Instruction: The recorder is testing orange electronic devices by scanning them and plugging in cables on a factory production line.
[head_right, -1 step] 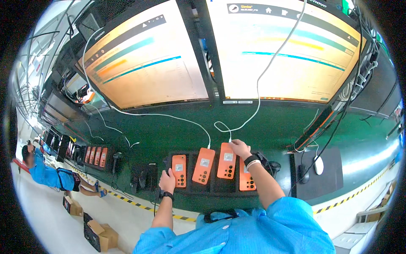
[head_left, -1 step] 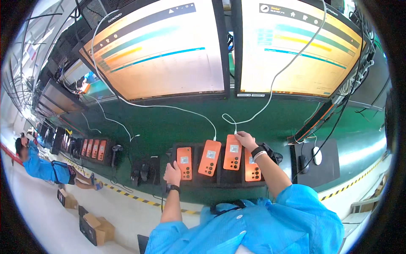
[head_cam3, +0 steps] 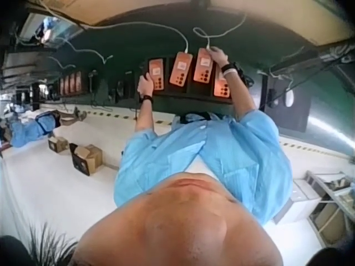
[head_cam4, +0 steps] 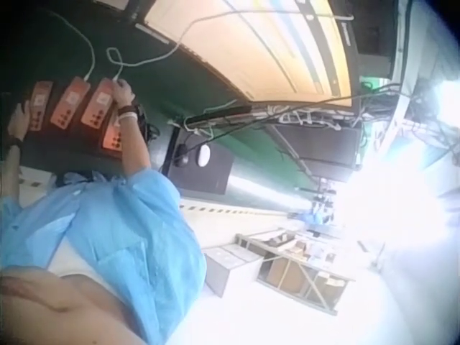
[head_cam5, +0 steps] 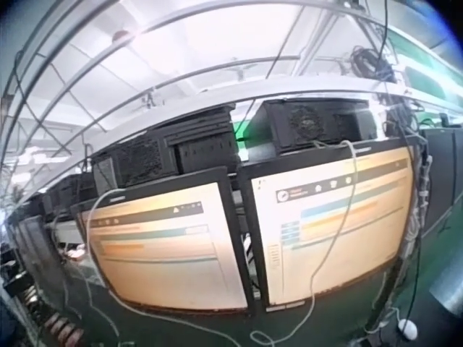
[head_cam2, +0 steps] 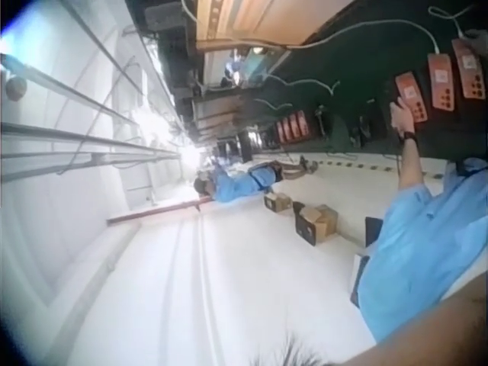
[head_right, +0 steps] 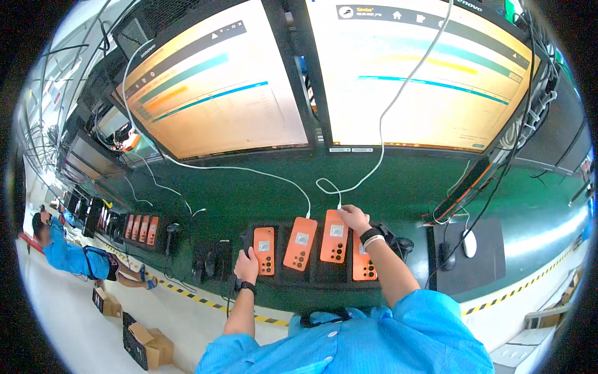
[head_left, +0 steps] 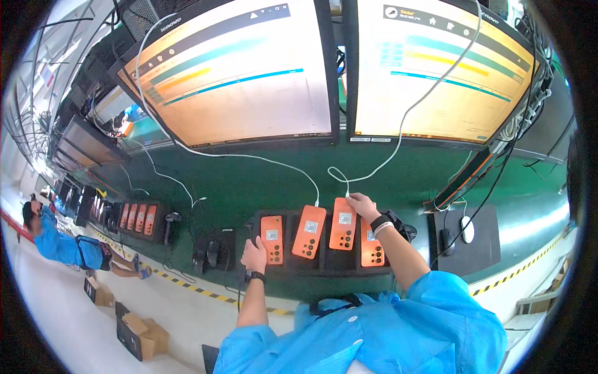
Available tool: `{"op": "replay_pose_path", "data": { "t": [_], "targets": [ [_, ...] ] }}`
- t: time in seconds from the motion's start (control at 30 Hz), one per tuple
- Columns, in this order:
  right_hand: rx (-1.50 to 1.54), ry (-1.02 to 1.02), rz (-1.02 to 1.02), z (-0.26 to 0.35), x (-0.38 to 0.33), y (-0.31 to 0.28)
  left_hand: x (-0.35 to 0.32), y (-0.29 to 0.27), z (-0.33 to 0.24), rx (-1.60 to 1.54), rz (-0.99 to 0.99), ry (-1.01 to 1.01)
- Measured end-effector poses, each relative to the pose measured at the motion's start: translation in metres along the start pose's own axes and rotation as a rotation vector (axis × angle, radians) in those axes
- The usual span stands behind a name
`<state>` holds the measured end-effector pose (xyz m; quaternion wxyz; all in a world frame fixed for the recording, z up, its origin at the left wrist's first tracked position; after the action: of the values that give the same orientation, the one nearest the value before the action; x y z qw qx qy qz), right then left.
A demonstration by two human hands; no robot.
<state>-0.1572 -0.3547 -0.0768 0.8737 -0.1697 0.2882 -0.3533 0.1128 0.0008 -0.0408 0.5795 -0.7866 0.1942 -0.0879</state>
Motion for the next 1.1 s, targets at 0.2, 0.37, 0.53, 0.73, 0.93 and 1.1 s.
{"op": "replay_pose_path", "data": {
  "t": [0.2, 0.37, 0.53, 0.73, 0.93, 1.1],
  "targets": [
    [0.060, 0.020, 0.044, -0.014, 0.011, 0.004, -0.001, -0.004, -0.003, -0.036, -0.027, 0.004],
    [0.092, 0.029, 0.032, -0.004, 0.000, 0.001, -0.002, -0.004, -0.001, -0.039, -0.016, -0.007],
    [0.068, 0.013, 0.007, 0.002, -0.006, -0.004, -0.001, 0.001, 0.000, -0.049, 0.122, -0.079],
    [0.072, -0.004, 0.006, -0.001, -0.002, -0.002, -0.002, -0.002, -0.003, -0.060, 0.139, -0.077],
    [0.059, -0.018, 0.002, -0.008, 0.006, 0.003, -0.001, -0.004, -0.002, -0.043, 0.095, -0.049],
    [0.057, -0.011, 0.011, -0.006, 0.003, 0.004, -0.001, -0.004, -0.002, -0.037, 0.042, -0.030]
  ]
}}
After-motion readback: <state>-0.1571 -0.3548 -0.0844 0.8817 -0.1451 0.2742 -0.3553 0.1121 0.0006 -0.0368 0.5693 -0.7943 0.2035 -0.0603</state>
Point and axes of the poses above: each hand's wrist, its own x-axis towards the middle knuckle, its own y-axis out of the palm, z = x × y, the point moved 9 cm from there along x, towards the middle knuckle, and after that the axes turned 9 degrees about z, right-handed, at the moved point
